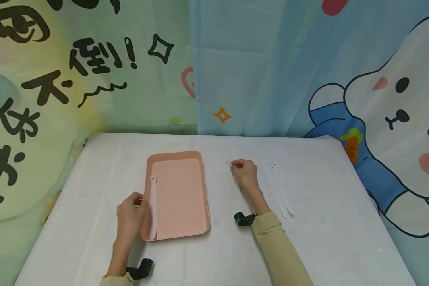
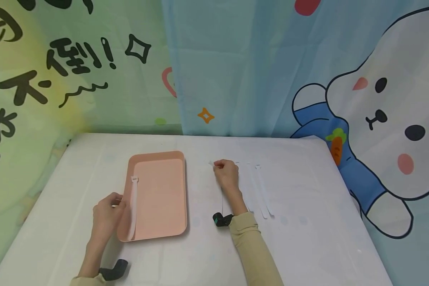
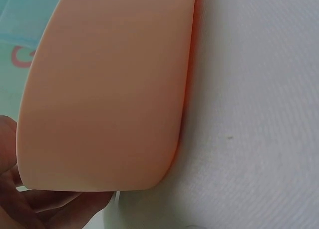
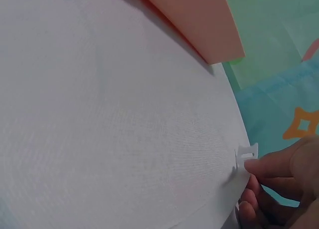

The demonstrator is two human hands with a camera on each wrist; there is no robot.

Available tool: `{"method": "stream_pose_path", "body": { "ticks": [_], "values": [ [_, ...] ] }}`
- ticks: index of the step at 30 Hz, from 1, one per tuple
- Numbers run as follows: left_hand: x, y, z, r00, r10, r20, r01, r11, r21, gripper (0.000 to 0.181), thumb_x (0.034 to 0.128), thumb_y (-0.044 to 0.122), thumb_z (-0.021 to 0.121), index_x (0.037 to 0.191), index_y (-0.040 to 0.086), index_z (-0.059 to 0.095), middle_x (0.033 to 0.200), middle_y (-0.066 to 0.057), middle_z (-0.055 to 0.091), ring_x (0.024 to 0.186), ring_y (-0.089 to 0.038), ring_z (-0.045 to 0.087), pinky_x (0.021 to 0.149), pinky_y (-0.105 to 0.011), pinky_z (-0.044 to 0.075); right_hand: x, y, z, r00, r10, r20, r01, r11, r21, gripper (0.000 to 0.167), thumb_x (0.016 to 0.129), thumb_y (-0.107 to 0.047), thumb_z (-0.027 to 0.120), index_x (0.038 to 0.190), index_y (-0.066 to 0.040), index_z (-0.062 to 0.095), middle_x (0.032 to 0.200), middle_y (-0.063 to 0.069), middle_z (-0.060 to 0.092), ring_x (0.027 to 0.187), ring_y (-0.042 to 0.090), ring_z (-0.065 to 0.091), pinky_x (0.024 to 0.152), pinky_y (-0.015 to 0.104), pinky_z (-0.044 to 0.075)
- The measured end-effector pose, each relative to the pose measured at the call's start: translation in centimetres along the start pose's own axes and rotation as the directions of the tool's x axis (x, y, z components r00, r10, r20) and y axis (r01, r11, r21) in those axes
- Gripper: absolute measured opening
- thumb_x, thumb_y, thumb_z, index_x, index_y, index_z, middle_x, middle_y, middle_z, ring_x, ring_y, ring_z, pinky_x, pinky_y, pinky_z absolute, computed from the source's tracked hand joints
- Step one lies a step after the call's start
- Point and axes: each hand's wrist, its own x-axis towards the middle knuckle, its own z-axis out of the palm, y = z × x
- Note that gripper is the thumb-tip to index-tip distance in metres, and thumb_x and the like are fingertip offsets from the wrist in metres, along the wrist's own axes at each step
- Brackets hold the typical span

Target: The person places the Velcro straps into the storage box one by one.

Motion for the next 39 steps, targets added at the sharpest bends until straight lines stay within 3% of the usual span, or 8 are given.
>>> {"method": "stream_pose_path", "body": {
  "ticks": [8,17,25,32,39],
  "values": [
    [0.0,0.0,0.2,1.000,-0.002,0.003,0.002,1.000,0.007,0.012,0.0828,0.003,0.058,0.091,-0.001,0.066,0.080,-0.016,0.067,0.066,-0.026,0.063,0.052,-0.032,0.046,-0.2,-0.1,0.0,1.000,-0.001,-0.006,0.001,0.998,-0.065,0.013,0.083,-0.010,0.061,0.092,-0.006,0.070,0.080,0.006,0.064,0.075,0.021,0.057,0.066,0.035,0.044],
    [0.0,0.0,0.1,1.000,-0.007,0.002,0.007,1.000,0.005,0.012,0.0832,0.004,0.058,0.090,0.000,0.066,0.080,-0.016,0.067,0.067,-0.027,0.063,0.054,-0.035,0.047,-0.7,-1.5,-0.8,0.999,-0.037,-0.013,0.037,0.999,-0.020,0.013,0.084,-0.011,0.062,0.092,-0.004,0.070,0.082,0.008,0.066,0.078,0.022,0.058,0.068,0.034,0.045],
    [0.0,-0.2,0.1,1.000,0.015,-0.007,-0.014,1.000,0.007,0.012,0.0826,0.004,0.058,0.089,0.000,0.066,0.079,-0.017,0.067,0.068,-0.029,0.064,0.056,-0.038,0.048,-0.9,-2.6,-1.6,1.000,-0.028,0.012,0.027,0.996,0.087,0.015,0.085,-0.015,0.064,0.095,-0.004,0.069,0.083,0.009,0.064,0.058,0.018,0.059,0.053,0.027,0.048],
    [0.0,-0.2,0.2,1.000,0.014,-0.003,-0.014,1.000,0.001,0.012,0.0830,0.003,0.057,0.090,-0.001,0.066,0.080,-0.018,0.067,0.067,-0.028,0.064,0.053,-0.036,0.047,-0.9,-3.5,-2.0,0.998,0.033,0.051,-0.042,0.978,0.203,0.019,0.084,-0.015,0.065,0.100,-0.005,0.066,0.082,0.009,0.065,0.059,0.022,0.062,0.054,0.037,0.052],
    [0.0,-0.2,0.1,1.000,0.015,-0.007,-0.015,1.000,0.002,0.012,0.0828,0.004,0.057,0.090,-0.001,0.066,0.080,-0.017,0.067,0.066,-0.028,0.063,0.051,-0.033,0.046,-1.2,-4.3,-2.5,0.992,0.054,0.112,-0.088,0.941,0.326,0.026,0.084,-0.015,0.064,0.108,-0.005,0.063,0.088,0.013,0.067,0.066,0.026,0.064,0.057,0.034,0.052]
  ]
}}
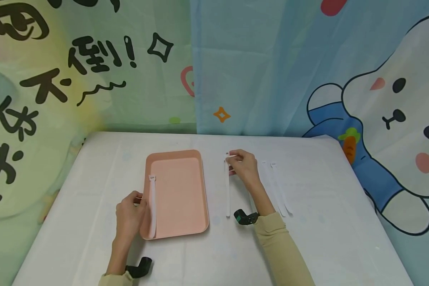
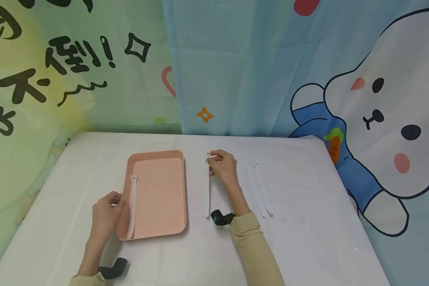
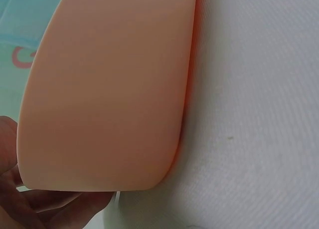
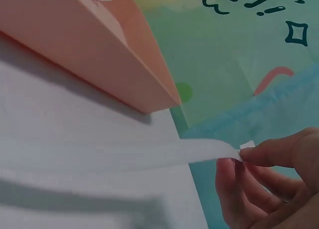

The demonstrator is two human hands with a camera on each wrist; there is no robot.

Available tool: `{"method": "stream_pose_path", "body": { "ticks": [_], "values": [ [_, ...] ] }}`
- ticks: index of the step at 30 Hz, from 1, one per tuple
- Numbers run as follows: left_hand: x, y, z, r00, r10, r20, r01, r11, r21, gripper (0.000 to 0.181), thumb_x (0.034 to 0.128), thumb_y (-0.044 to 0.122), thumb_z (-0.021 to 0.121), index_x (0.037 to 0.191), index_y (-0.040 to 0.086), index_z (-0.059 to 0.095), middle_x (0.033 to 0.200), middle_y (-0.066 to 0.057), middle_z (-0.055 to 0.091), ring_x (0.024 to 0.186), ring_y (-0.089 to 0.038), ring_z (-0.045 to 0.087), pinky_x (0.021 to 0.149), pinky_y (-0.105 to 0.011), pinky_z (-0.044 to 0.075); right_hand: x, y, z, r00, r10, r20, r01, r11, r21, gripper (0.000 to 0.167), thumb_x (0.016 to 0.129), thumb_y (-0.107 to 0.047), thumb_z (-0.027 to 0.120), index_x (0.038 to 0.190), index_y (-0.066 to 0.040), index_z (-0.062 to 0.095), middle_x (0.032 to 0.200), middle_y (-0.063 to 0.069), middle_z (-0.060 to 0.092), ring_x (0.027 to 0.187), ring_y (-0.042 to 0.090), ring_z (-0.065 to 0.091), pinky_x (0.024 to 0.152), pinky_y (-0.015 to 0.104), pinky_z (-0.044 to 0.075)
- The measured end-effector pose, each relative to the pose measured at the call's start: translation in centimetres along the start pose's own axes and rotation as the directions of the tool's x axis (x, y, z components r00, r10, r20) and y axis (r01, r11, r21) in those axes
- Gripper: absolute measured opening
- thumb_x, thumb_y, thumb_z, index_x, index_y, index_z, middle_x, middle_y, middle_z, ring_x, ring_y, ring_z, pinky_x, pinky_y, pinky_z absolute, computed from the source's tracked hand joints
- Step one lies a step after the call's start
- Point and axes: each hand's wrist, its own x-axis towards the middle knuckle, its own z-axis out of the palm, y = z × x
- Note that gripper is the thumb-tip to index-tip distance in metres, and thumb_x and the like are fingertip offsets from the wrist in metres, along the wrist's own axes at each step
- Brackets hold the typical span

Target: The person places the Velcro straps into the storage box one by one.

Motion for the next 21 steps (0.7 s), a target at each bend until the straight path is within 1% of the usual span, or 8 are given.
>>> {"method": "stream_pose_path", "body": {
  "ticks": [4,8,15,21],
  "values": [
    [0.0,0.0,-0.1,1.000,0.001,-0.003,-0.001,1.000,0.007,0.012,0.0822,0.003,0.058,0.089,-0.001,0.066,0.079,-0.017,0.066,0.066,-0.028,0.063,0.050,-0.032,0.045,-0.3,-0.5,0.1,0.999,0.005,0.035,-0.007,0.998,0.062,0.028,0.084,-0.015,0.064,0.111,-0.006,0.060,0.092,0.013,0.067,0.070,0.027,0.064,0.059,0.035,0.053],
    [0.0,0.0,-0.1,1.000,0.005,-0.002,-0.005,1.000,0.005,0.012,0.0819,0.003,0.058,0.089,-0.001,0.066,0.078,-0.017,0.067,0.065,-0.028,0.062,0.050,-0.032,0.044,-0.5,-1.0,0.3,0.998,0.002,0.061,-0.009,0.994,0.109,0.026,0.085,-0.015,0.063,0.109,-0.004,0.061,0.095,0.016,0.067,0.070,0.028,0.064,0.060,0.037,0.053],
    [0.1,0.0,0.0,1.000,-0.006,0.010,0.006,1.000,0.002,0.012,0.0818,0.003,0.058,0.089,-0.001,0.066,0.078,-0.017,0.066,0.063,-0.026,0.062,0.049,-0.031,0.044,-0.7,-1.8,0.7,0.996,0.018,0.085,-0.030,0.990,0.140,0.025,0.086,-0.018,0.063,0.106,-0.003,0.062,0.092,0.016,0.066,0.069,0.028,0.065,0.060,0.039,0.053],
    [0.1,0.0,0.0,1.000,0.006,0.008,-0.006,1.000,0.000,0.013,0.0811,0.002,0.058,0.090,-0.001,0.066,0.078,-0.017,0.066,0.062,-0.026,0.062,0.049,-0.031,0.043,-1.0,-2.7,1.2,0.995,0.013,0.103,-0.030,0.986,0.165,0.026,0.087,-0.020,0.063,0.106,-0.003,0.062,0.091,0.017,0.066,0.069,0.028,0.065,0.061,0.039,0.053]
  ]
}}
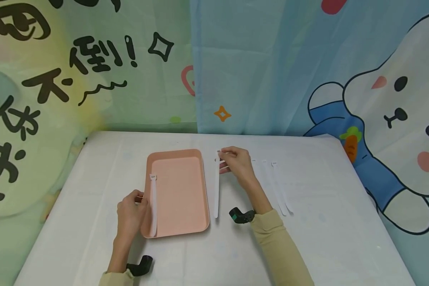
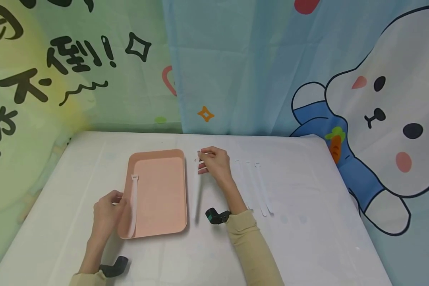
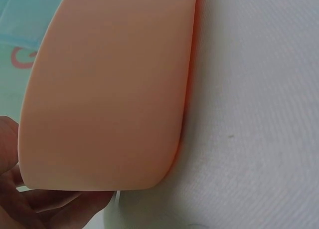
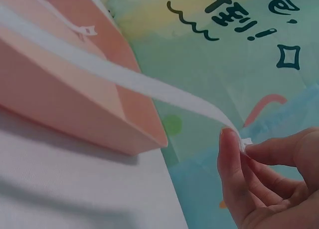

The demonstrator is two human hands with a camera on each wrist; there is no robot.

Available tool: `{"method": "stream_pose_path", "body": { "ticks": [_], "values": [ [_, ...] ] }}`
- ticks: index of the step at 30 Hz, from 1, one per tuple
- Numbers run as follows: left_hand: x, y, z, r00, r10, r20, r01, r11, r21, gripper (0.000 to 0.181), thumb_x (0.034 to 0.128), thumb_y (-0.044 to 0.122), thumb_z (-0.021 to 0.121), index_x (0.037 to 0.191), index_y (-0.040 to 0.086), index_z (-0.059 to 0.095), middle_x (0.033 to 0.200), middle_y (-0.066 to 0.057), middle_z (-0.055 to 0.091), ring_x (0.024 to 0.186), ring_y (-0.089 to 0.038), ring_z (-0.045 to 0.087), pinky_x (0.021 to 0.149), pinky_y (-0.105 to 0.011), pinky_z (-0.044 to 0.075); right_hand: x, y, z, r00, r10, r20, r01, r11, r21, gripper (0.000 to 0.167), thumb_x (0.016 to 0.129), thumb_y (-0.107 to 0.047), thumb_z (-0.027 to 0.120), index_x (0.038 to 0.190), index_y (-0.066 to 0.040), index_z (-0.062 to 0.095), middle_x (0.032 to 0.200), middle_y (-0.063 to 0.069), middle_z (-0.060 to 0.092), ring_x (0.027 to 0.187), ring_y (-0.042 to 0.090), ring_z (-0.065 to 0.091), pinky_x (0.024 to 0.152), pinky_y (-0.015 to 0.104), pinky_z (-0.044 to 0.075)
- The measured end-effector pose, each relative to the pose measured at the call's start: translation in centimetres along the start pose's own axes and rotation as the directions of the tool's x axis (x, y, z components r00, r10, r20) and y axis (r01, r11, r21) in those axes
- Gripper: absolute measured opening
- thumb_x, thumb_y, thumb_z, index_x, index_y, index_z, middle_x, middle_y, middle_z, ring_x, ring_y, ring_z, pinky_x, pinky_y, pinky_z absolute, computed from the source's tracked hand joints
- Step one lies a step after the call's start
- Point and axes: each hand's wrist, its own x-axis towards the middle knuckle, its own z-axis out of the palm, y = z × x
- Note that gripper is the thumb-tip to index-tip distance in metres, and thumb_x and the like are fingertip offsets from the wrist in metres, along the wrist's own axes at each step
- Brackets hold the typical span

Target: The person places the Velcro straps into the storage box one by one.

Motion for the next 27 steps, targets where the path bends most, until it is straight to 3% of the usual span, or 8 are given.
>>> {"method": "stream_pose_path", "body": {
  "ticks": [7,12,20,27],
  "values": [
    [0.0,0.0,0.1,1.000,-0.006,0.008,0.006,1.000,-0.003,0.013,0.0821,0.003,0.057,0.090,-0.001,0.066,0.078,-0.018,0.066,0.061,-0.026,0.061,0.049,-0.031,0.043,0.0,-0.5,1.3,1.000,0.000,0.024,-0.001,1.000,0.025,0.025,0.087,-0.020,0.064,0.105,-0.003,0.063,0.092,0.017,0.065,0.070,0.029,0.065,0.064,0.044,0.052],
    [0.0,0.0,0.0,1.000,-0.005,-0.001,0.005,1.000,-0.003,0.012,0.0818,0.003,0.057,0.090,-0.001,0.066,0.078,-0.017,0.066,0.064,-0.027,0.062,0.050,-0.031,0.044,0.1,-0.5,2.5,0.999,0.012,0.047,-0.013,1.000,0.007,0.026,0.088,-0.023,0.063,0.107,-0.005,0.062,0.094,0.016,0.065,0.071,0.028,0.065,0.062,0.041,0.052],
    [-0.1,-0.1,0.1,1.000,-0.017,0.019,0.017,1.000,-0.018,0.013,0.0826,0.002,0.057,0.091,-0.002,0.066,0.078,-0.018,0.066,0.058,-0.024,0.059,0.047,-0.029,0.043,0.4,0.0,4.4,0.996,0.011,0.092,-0.017,0.998,0.061,0.023,0.088,-0.019,0.062,0.104,-0.004,0.063,0.088,0.013,0.066,0.068,0.029,0.065,0.060,0.042,0.052],
    [0.1,-0.2,0.0,1.000,0.000,0.001,0.000,1.000,-0.020,0.012,0.0818,0.002,0.058,0.089,-0.001,0.067,0.078,-0.017,0.066,0.062,-0.025,0.062,0.048,-0.030,0.044,0.5,0.4,5.9,0.991,-0.012,0.131,-0.002,0.994,0.106,0.021,0.088,-0.014,0.061,0.104,-0.001,0.062,0.086,0.016,0.065,0.069,0.035,0.064,0.060,0.044,0.052]
  ]
}}
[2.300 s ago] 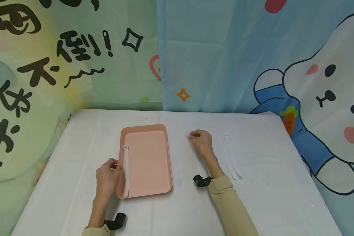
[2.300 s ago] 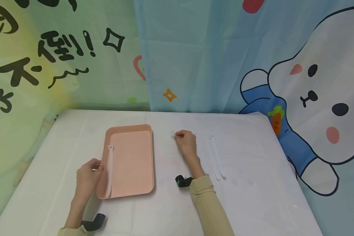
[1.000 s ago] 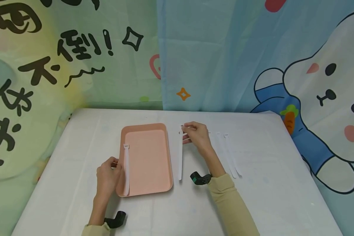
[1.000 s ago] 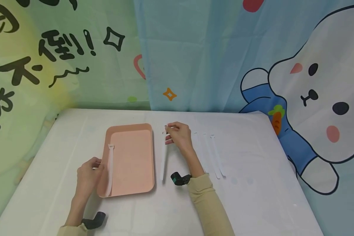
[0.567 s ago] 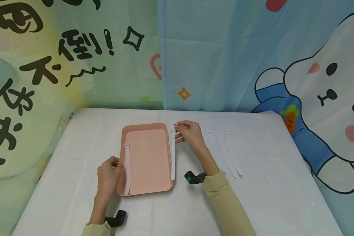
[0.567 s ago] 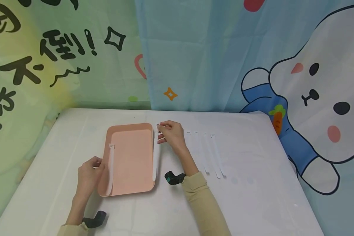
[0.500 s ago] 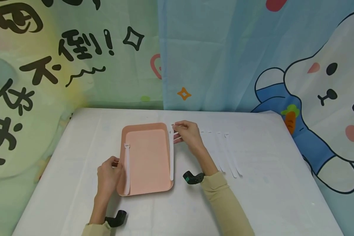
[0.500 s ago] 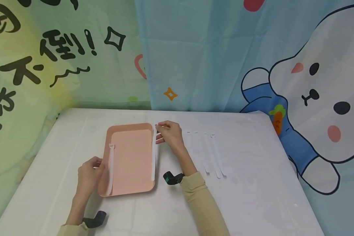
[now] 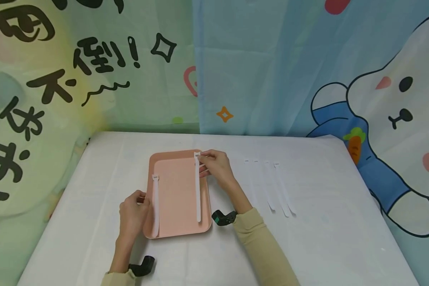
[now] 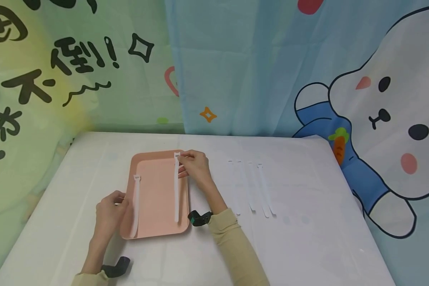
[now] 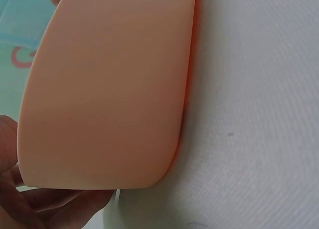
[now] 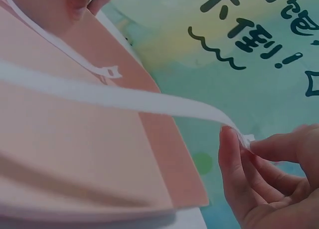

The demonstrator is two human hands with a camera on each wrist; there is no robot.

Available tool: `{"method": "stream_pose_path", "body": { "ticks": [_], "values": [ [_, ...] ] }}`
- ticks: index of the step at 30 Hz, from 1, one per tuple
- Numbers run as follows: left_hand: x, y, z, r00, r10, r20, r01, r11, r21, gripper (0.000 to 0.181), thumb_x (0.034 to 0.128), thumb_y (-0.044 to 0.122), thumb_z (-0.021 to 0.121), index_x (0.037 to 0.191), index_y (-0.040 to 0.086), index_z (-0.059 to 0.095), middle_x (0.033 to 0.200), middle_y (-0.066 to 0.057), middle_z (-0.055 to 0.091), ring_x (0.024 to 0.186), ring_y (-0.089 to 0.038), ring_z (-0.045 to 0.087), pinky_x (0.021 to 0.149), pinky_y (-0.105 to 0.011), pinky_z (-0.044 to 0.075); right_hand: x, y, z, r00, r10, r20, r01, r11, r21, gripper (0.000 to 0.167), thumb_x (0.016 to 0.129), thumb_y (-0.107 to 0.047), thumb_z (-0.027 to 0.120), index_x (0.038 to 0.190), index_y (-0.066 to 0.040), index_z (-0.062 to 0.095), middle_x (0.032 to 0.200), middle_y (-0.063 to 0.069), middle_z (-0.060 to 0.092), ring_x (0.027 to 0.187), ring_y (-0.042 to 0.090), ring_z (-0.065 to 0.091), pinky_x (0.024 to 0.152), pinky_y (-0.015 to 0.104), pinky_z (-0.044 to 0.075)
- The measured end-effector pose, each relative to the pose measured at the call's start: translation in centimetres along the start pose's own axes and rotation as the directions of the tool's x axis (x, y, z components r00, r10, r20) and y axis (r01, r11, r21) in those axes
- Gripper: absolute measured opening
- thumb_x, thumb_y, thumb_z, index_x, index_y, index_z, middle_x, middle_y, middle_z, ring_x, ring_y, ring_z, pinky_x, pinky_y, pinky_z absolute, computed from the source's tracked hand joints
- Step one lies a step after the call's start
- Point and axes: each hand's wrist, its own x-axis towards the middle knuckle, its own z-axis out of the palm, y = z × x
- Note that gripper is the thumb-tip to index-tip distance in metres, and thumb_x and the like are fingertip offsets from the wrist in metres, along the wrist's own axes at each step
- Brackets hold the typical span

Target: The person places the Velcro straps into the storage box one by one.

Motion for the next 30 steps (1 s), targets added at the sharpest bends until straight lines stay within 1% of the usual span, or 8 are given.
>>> {"method": "stream_pose_path", "body": {
  "ticks": [4,7,11,15,17,20,24,30],
  "values": [
    [0.0,0.1,-0.1,1.000,0.006,0.001,-0.006,1.000,-0.001,0.012,0.0819,0.002,0.058,0.089,-0.001,0.067,0.078,-0.017,0.066,0.061,-0.025,0.062,0.048,-0.030,0.044,0.0,0.3,0.7,1.000,0.014,0.014,-0.014,1.000,-0.001,0.022,0.088,-0.015,0.061,0.105,-0.001,0.062,0.086,0.016,0.065,0.068,0.036,0.064,0.061,0.046,0.051],
    [0.0,0.2,-0.1,1.000,0.006,-0.002,-0.006,1.000,0.004,0.012,0.0820,0.003,0.058,0.090,-0.002,0.067,0.078,-0.018,0.066,0.062,-0.025,0.062,0.049,-0.031,0.045,-0.2,0.1,1.3,0.998,0.046,0.031,-0.046,0.999,-0.016,0.026,0.089,-0.017,0.061,0.109,-0.001,0.061,0.089,0.018,0.065,0.072,0.041,0.064,0.064,0.047,0.051],
    [-0.1,0.2,-0.1,1.000,0.009,-0.001,-0.009,1.000,0.000,0.012,0.0824,0.002,0.058,0.090,-0.002,0.067,0.079,-0.018,0.066,0.063,-0.026,0.063,0.049,-0.032,0.046,-0.3,0.4,2.2,0.997,0.068,0.044,-0.067,0.997,-0.027,0.029,0.089,-0.018,0.061,0.112,-0.001,0.060,0.090,0.017,0.066,0.074,0.042,0.063,0.066,0.048,0.050],
    [-0.1,0.1,-0.1,1.000,0.012,0.002,-0.012,1.000,-0.001,0.012,0.0826,0.003,0.059,0.090,-0.002,0.067,0.079,-0.018,0.066,0.064,-0.026,0.063,0.049,-0.031,0.045,-0.1,1.2,2.9,0.997,0.058,0.052,-0.057,0.998,-0.015,0.027,0.089,-0.018,0.061,0.109,-0.001,0.060,0.085,0.014,0.066,0.072,0.042,0.064,0.066,0.050,0.050],
    [-0.1,0.2,-0.1,1.000,0.011,0.003,-0.011,1.000,0.000,0.012,0.0825,0.003,0.059,0.090,-0.002,0.067,0.079,-0.018,0.066,0.064,-0.026,0.063,0.049,-0.030,0.045,-0.1,1.4,3.1,0.997,0.052,0.061,-0.051,0.999,-0.014,0.027,0.088,-0.017,0.061,0.109,-0.001,0.060,0.083,0.014,0.067,0.072,0.044,0.063,0.066,0.050,0.050],
    [-0.1,0.2,0.0,1.000,0.007,0.009,-0.007,1.000,0.001,0.012,0.0826,0.003,0.059,0.090,-0.001,0.067,0.079,-0.017,0.067,0.064,-0.026,0.063,0.050,-0.030,0.045,0.0,1.7,3.6,0.997,0.035,0.064,-0.034,0.999,-0.015,0.026,0.088,-0.017,0.061,0.108,0.000,0.060,0.081,0.014,0.067,0.070,0.044,0.063,0.064,0.050,0.050],
    [-0.1,0.2,-0.1,1.000,-0.005,0.011,0.005,1.000,0.005,0.013,0.0829,0.004,0.059,0.091,-0.001,0.067,0.080,-0.017,0.067,0.066,-0.027,0.063,0.052,-0.033,0.047,0.1,2.1,4.4,0.997,0.026,0.076,-0.026,1.000,-0.001,0.022,0.088,-0.015,0.060,0.105,0.000,0.061,0.080,0.014,0.066,0.070,0.041,0.064,0.063,0.049,0.051],
    [-0.1,0.3,-0.1,1.000,-0.012,0.007,0.012,1.000,0.017,0.012,0.0829,0.005,0.059,0.090,-0.001,0.067,0.080,-0.019,0.067,0.068,-0.029,0.064,0.054,-0.037,0.048,0.2,2.6,5.8,0.994,0.040,0.105,-0.041,0.999,0.017,0.018,0.088,-0.011,0.060,0.102,0.002,0.063,0.076,0.018,0.066,0.069,0.044,0.063,0.063,0.049,0.050]
  ]
}}
